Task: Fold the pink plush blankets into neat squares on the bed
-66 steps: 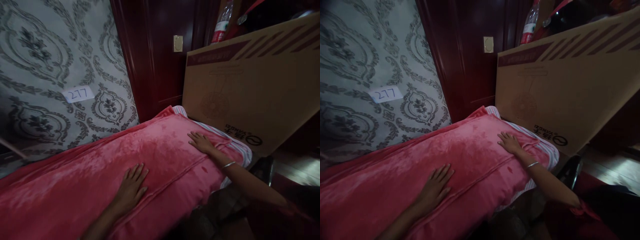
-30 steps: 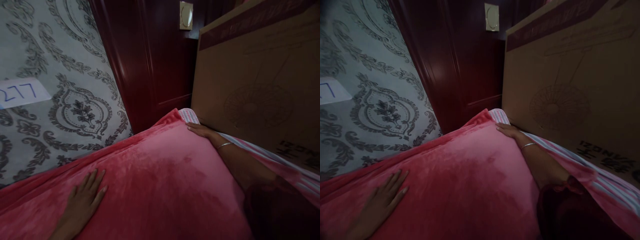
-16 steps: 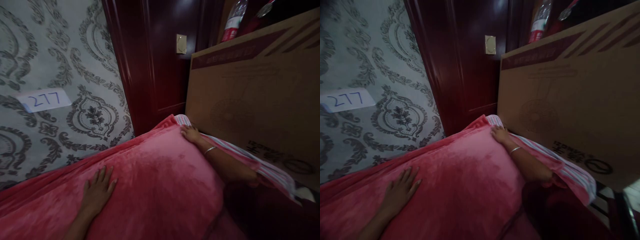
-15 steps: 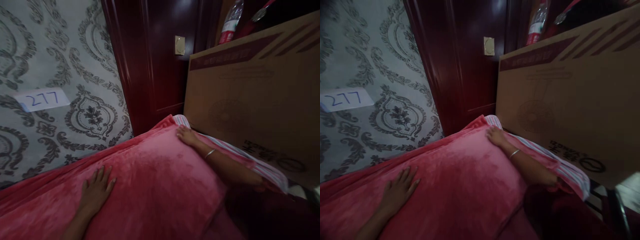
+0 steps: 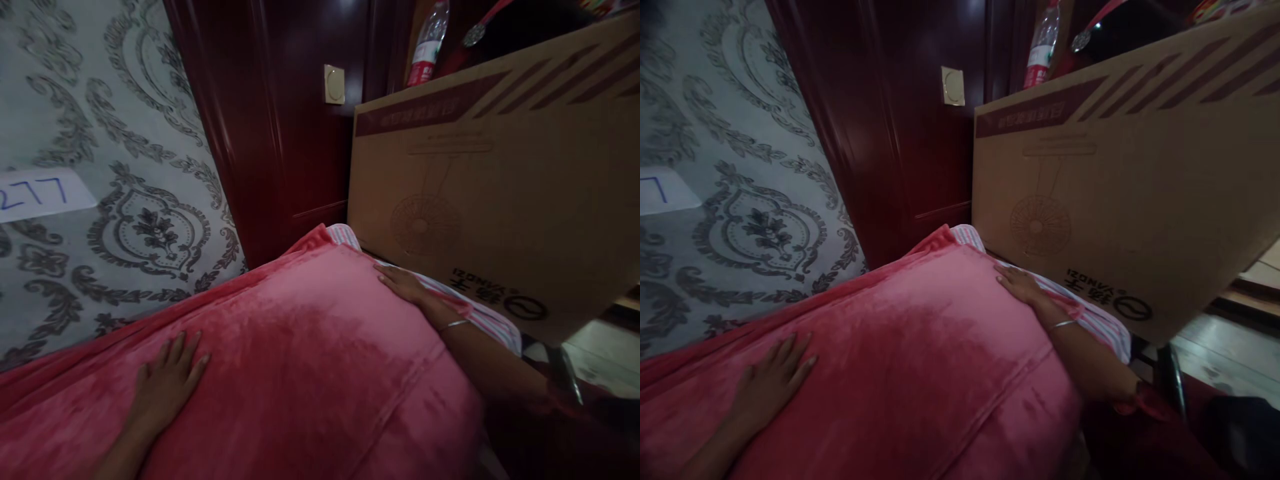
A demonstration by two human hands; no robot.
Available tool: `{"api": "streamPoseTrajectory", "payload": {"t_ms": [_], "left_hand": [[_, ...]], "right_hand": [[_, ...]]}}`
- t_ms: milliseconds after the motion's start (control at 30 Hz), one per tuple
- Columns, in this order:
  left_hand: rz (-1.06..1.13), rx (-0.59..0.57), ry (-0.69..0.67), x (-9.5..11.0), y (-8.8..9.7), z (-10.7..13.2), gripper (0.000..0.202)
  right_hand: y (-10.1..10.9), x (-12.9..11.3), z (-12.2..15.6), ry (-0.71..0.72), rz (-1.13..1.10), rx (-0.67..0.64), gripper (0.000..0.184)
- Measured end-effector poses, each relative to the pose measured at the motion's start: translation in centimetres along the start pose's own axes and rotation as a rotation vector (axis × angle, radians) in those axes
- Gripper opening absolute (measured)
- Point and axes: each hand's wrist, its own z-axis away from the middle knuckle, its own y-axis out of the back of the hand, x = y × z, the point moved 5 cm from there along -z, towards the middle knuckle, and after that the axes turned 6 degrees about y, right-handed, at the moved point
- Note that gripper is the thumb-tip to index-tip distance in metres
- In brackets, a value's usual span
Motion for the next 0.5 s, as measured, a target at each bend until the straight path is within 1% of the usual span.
{"api": "streamPoseTrajectory", "payload": {"t_ms": [167, 300, 400, 500], "left_hand": [[0.038, -0.032, 0.041, 1.1, 1.1, 1.0, 0.066], [0.039, -0.095, 0.093, 1.7, 1.4, 1.7, 0.064], [0.054, -0.119, 0.107, 1.7, 1.4, 2.0, 0.064], [0.085, -0.114, 0.100, 1.8, 1.5, 2.1, 0.065]], "right_hand": [[-1.5, 0.7, 0.1, 0.011, -0.046, 0.038, 0.062], [-2.4, 1.8, 0.0, 0.008, -0.067, 0.057, 0.066], [-2.7, 2.4, -0.4, 0.042, -0.056, 0.075, 0.069], [-2.6, 2.9, -0.9, 0.053, -0.016, 0.081, 0.067]]}}
